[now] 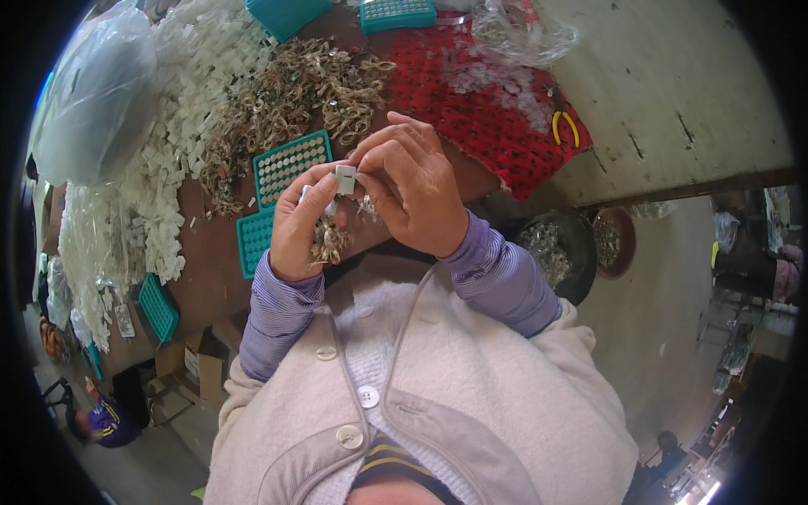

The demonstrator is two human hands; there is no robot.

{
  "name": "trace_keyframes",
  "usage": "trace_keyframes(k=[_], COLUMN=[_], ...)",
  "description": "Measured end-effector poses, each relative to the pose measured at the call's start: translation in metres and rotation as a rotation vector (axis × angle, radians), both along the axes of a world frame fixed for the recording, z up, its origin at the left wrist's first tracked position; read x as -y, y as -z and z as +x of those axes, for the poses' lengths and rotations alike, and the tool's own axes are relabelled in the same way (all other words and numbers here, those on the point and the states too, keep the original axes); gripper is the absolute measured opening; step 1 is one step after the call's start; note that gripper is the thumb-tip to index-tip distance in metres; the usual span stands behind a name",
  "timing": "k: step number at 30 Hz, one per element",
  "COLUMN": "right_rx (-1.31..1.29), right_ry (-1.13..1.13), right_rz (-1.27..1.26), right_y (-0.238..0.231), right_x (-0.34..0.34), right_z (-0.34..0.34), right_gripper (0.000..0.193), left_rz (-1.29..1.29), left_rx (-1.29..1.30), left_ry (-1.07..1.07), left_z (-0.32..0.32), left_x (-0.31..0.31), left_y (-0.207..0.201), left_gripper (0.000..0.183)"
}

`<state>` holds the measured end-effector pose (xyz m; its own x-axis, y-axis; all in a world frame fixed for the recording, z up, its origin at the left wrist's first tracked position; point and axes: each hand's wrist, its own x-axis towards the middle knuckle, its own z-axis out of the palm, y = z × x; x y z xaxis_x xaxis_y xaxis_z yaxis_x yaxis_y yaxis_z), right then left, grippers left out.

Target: The person assembles small white plastic housings with metal contacts and LED components. They pick up parts from a cluttered table, insert contacts into housings, and test the LEDs by pressing them to produce a red light. Completed units are placed into a teal tray.

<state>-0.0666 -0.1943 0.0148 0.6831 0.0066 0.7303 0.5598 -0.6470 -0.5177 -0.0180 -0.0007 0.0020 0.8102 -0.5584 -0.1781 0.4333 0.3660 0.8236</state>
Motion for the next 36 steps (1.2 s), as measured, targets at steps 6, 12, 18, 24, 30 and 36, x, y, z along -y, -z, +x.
trace_keyframes(k=[6,12,18,24,30,36], right_rx=[-0.008,-0.229,-0.644,-0.754,-0.834,-0.811], right_ry=[-0.006,-0.073,-0.720,-0.471,-0.444,-0.883], right_rz=[-0.025,0.114,1.010,0.993,0.993,1.340], right_y=[-0.003,0.010,0.039,0.041,0.033,0.028], right_x=[-0.001,0.017,0.014,0.011,-0.010,-0.030], right_z=[-0.010,-0.016,-0.011,-0.023,-0.029,-0.026], right_gripper=[0.012,0.015,0.050,0.023,0.032,0.077], left_rz=[0.136,0.144,-0.082,0.577,0.791,0.681], left_rx=[0.248,0.265,0.105,0.343,1.047,1.294], left_ry=[0.023,0.081,-0.092,-0.194,-0.294,-0.193], left_z=[-0.004,-0.003,0.004,-0.002,-0.021,-0.029], left_x=[-0.002,0.007,-0.005,-0.038,-0.048,-0.040], left_y=[-0.002,-0.010,-0.025,-0.002,0.002,-0.018], left_gripper=[0.023,0.022,0.028,0.021,0.027,0.045])
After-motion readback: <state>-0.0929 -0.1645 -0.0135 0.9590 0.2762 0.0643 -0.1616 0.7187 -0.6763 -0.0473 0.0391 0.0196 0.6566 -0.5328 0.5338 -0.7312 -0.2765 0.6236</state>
